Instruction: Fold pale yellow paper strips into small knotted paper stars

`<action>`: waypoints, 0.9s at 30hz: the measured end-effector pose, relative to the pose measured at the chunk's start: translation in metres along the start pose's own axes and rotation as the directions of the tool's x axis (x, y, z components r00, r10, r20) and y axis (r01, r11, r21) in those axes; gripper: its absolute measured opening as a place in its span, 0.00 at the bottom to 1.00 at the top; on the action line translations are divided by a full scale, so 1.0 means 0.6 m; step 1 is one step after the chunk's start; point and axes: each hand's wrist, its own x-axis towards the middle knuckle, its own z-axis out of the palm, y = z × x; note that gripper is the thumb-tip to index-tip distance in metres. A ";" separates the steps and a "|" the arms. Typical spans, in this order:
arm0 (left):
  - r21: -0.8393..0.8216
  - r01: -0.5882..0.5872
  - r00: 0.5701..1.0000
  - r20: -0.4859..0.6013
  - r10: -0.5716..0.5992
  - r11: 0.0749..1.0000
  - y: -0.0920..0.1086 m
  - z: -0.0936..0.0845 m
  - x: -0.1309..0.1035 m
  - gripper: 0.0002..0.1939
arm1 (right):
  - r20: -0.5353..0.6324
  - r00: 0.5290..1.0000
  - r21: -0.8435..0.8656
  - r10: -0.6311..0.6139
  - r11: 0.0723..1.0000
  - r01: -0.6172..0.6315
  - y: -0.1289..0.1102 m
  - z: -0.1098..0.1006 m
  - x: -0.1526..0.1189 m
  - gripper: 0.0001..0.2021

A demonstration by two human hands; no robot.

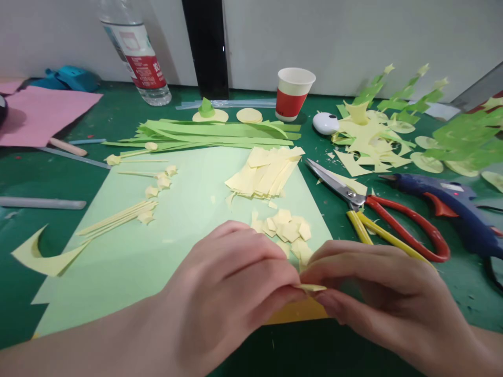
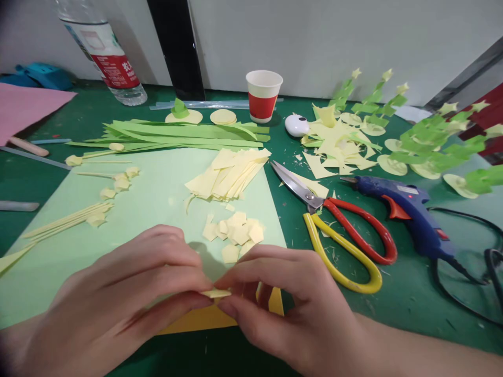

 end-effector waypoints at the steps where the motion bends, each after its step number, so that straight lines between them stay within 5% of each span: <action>1: -0.068 0.041 0.999 -0.005 -0.042 0.997 0.002 0.000 0.000 0.07 | 0.005 0.999 0.035 0.036 0.999 -0.036 -0.001 -0.001 0.001 0.02; 8: -0.341 0.249 0.967 0.037 -0.251 0.907 0.014 -0.004 0.012 0.06 | 0.058 0.968 0.248 0.243 0.936 -0.250 -0.008 0.001 -0.001 0.08; 14: -0.418 0.373 0.927 0.136 -0.349 0.828 0.016 0.000 0.011 0.06 | 0.224 0.881 0.424 0.417 0.772 -0.473 -0.008 0.004 -0.007 0.16; 20: -0.390 0.428 0.903 0.218 -0.370 0.815 0.019 0.003 0.008 0.07 | 0.211 0.905 0.292 0.369 0.860 -0.419 -0.014 -0.001 -0.002 0.20; 27: -0.415 0.357 0.934 0.141 -0.329 0.837 0.026 0.007 0.003 0.07 | 0.129 0.957 0.222 0.261 0.933 -0.284 -0.006 0.001 -0.018 0.18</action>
